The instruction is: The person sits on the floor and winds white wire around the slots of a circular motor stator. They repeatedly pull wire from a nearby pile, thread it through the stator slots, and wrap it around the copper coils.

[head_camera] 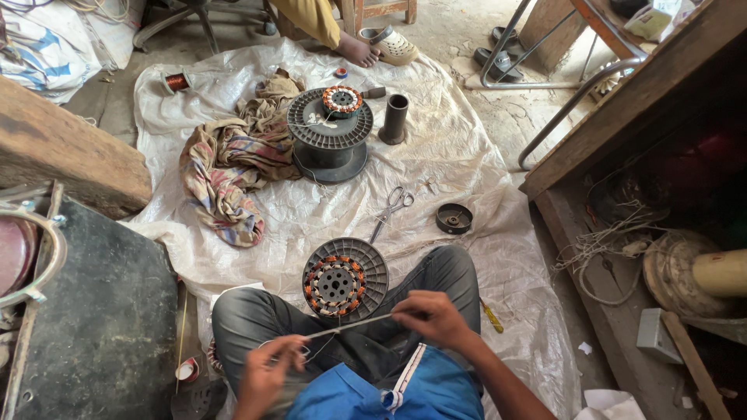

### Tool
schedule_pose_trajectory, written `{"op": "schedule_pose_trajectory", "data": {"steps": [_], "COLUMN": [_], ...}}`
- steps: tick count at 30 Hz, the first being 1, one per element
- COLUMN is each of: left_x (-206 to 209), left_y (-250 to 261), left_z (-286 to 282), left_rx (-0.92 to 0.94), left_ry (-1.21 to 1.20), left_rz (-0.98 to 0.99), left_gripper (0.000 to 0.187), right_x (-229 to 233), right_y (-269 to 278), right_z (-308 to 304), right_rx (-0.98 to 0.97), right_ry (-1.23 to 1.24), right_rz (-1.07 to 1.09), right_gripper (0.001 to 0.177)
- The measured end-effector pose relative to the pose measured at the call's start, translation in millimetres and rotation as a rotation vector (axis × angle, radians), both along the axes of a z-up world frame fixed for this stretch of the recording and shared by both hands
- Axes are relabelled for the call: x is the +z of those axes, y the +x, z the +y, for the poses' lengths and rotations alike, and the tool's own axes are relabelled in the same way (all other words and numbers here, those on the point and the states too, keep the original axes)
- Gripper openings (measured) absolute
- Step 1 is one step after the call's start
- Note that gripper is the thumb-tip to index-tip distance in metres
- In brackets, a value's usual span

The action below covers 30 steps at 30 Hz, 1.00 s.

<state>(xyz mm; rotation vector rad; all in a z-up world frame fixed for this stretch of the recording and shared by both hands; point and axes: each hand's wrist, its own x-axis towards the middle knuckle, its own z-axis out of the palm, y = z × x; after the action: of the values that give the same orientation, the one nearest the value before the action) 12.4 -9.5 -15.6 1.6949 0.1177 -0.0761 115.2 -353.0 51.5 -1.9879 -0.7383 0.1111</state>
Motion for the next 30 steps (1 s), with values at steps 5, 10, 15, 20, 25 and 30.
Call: {"op": "schedule_pose_trajectory", "data": {"steps": [5,10,15,20,25,30], "left_x": [25.9,25.1,-12.4,-3.3,33.7,0.3], "left_y": [4.7,10.0,5.2,-2.3,12.0,26.9], "left_z": [2.3,-55.7,-5.2,66.6,19.6,-52.4], "left_rx": [0.107,-0.289,-0.259,0.687,0.38,-0.345], "left_ry": [0.649,0.456,0.058,0.407,0.773,0.291], "left_rz": [-0.434,-0.499,-0.032,-0.117,-0.512,-0.527], "left_gripper": [0.045,0.045,0.023,0.029,0.046,0.027], "right_x": [-2.2,-2.8,-9.5,-16.7,-16.6,-7.0], "right_y": [-7.0,-27.6,-4.1,20.3,2.0,-16.5], "right_z": [12.3,57.1,30.0,-21.8,8.8,53.3], "right_rx": [-0.027,0.32,0.118,-0.24,0.009,0.204], "right_ry": [0.02,0.108,-0.015,-0.025,0.013,0.026], "right_rz": [0.018,-0.142,-0.099,-0.024,-0.09,-0.04], "right_gripper": [0.009,0.011,0.012,0.01,0.008,0.012]}}
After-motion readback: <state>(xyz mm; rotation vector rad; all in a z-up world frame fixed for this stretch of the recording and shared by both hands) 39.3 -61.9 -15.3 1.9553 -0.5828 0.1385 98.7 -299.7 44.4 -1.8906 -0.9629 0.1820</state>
